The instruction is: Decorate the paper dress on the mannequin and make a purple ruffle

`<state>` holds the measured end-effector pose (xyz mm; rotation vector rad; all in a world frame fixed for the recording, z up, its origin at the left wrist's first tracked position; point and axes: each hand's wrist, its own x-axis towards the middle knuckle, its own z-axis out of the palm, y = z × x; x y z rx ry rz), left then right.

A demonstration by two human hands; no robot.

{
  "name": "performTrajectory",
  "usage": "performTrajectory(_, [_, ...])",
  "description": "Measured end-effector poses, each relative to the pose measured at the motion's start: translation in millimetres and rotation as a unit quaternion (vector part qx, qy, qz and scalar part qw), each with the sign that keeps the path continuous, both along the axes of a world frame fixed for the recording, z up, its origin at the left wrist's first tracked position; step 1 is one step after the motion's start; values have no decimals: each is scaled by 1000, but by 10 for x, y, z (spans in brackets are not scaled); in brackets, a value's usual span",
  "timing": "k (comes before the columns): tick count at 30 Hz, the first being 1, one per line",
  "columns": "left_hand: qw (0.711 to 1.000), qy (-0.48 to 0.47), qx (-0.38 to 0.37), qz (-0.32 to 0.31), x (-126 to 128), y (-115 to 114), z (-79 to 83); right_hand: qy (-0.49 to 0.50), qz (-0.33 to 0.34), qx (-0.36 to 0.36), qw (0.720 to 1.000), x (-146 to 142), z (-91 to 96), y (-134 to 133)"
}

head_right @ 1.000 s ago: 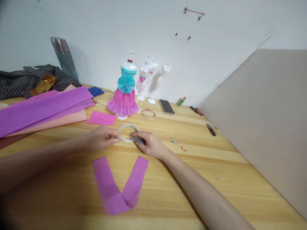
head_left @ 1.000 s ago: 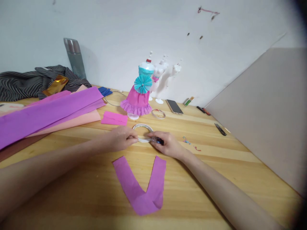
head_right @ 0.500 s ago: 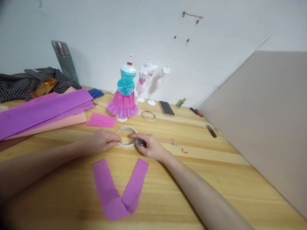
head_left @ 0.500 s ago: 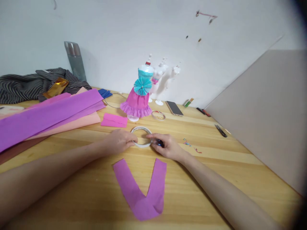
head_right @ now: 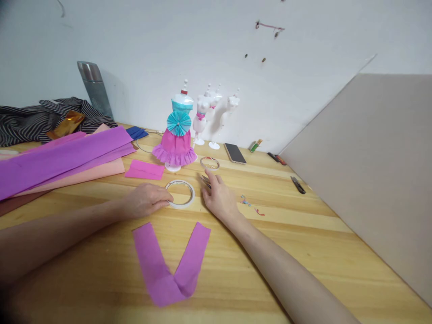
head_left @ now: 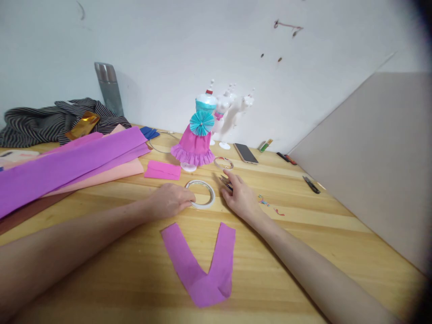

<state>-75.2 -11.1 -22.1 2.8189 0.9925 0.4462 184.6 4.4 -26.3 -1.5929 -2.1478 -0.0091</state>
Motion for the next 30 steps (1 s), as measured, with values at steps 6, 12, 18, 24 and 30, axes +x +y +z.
performTrajectory(6, [999, -36, -13, 10, 2, 22, -18, -75, 19, 2, 997, -9, 18, -29])
performTrajectory(12, [1000, -20, 5, -17, -10, 14, 5, -41, 48, 40, 997, 19, 4, 26])
performTrajectory(18, [998, 34, 40, -27, -6, -18, 25, 95, 164, -26, 982, -224, 351, -383])
performTrajectory(24, [998, 26, 50, -39, -21, -8, 1, -6, 311, -192, 931, -609, 580, -1048])
performTrajectory(30, [994, 35, 95, -49, -20, -32, 1, 9, 285, -310, 907, -633, 556, -1229])
